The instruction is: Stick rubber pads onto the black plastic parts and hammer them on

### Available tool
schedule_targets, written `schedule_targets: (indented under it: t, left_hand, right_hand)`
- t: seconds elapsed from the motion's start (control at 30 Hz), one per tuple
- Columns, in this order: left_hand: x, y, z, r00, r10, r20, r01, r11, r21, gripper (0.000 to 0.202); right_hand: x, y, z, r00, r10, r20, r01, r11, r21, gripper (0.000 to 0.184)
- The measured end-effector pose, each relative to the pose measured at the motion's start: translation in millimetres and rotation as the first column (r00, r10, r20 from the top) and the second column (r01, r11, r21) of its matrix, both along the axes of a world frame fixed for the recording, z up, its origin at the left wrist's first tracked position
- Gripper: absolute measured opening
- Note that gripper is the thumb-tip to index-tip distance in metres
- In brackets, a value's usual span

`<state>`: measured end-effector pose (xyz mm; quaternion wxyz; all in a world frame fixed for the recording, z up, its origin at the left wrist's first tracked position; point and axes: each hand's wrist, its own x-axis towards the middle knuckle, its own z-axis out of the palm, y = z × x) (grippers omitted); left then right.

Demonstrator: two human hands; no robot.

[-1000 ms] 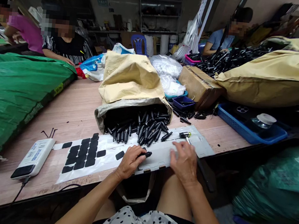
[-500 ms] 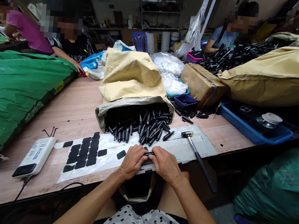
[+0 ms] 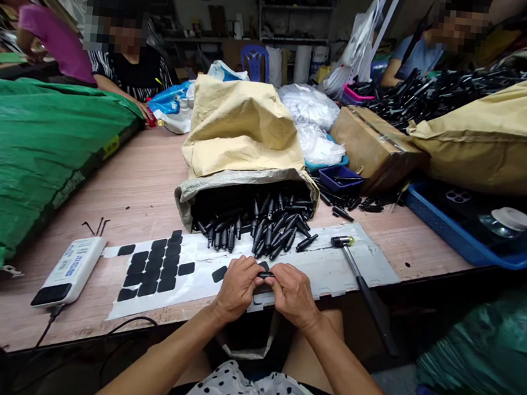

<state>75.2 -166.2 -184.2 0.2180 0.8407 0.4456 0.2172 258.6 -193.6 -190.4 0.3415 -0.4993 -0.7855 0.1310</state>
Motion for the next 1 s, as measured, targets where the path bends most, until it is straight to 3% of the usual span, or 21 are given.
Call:
schedule_targets:
  t: [0.1,0.2,0.8,0.9,1.0]
  left_hand:
    - [-0.5,0.4,3.8,0.999,-0.031,0.023,0.032,0.999,-0.025,0.014]
    - [-0.8,1.1,4.1,0.998,-0.028,0.061,0.029,0.999,-0.028,0.014]
    - [-1.7,0.7,1.9,0.997,-0.035,0.063,0.036,0.999,-0.015,0.021]
    - [-2.1,0.4,2.6,0.997,-0.054,0.045,0.055,0.998,-0.004,0.020]
    - [-1.2,-1.3,2.3,0.998,-0.064,0.001,0.064,0.998,0.026,0.018]
  right_hand:
    - [6.1,0.3,4.4,0.987,0.056,-0.152,-0.072,0.992,-0.103,0.013]
    - [8.5,-1.2,8.1,0.978,0.061,-0.201,-0.092,0.985,-0.148,0.012]
    - [5.5,-2.9,10.4,0.980,0.016,-0.200,-0.052,0.983,-0.177,0.019]
    - [3.9,-3.1,11.5,0.984,0.020,-0.178,-0.049,0.986,-0.161,0.015]
    - [0.6,-1.9,9.4,0.992,0.017,-0.123,-0.029,0.995,-0.099,0.025]
